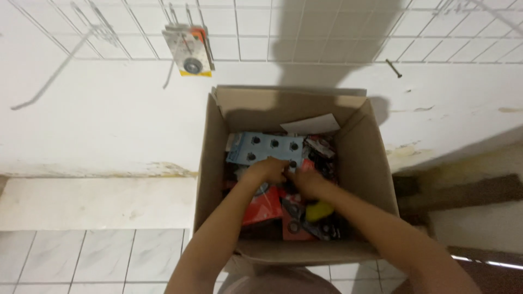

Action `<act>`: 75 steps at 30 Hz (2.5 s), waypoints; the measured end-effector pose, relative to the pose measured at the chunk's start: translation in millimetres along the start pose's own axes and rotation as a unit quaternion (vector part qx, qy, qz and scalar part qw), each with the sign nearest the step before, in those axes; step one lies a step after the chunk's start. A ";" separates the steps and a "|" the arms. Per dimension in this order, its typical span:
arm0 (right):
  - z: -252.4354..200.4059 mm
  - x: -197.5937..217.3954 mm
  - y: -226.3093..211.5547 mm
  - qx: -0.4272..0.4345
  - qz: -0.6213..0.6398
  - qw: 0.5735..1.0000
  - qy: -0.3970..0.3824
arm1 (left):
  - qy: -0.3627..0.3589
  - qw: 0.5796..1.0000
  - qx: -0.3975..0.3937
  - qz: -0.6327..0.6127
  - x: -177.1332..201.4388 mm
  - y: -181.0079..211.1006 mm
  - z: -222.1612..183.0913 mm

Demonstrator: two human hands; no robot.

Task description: Cleaning packaged automotive components with a cloth and organizing them from a storage box.

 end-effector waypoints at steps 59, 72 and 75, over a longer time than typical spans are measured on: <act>-205.5 212.1 -1.8 0.294 0.030 0.491 0.819 | 0.494 0.756 0.011 -0.429 110.0 -30.5 -64.5; -97.8 110.5 -54.6 0.365 -0.044 0.723 0.585 | 0.237 0.495 -0.124 -0.827 108.2 82.4 -117.5; -108.6 126.6 -60.6 0.353 -0.159 0.665 0.638 | 0.238 0.471 -0.087 -0.845 104.0 86.2 -129.5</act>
Point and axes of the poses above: each hand's wrist, its own z-axis towards the middle knuckle, its own x-axis out of the back of the hand, y = z × x, the point moved 7 cm from there along z, towards the middle knuckle, and after that the axes turned 6 degrees about z, right-handed, at the moved point
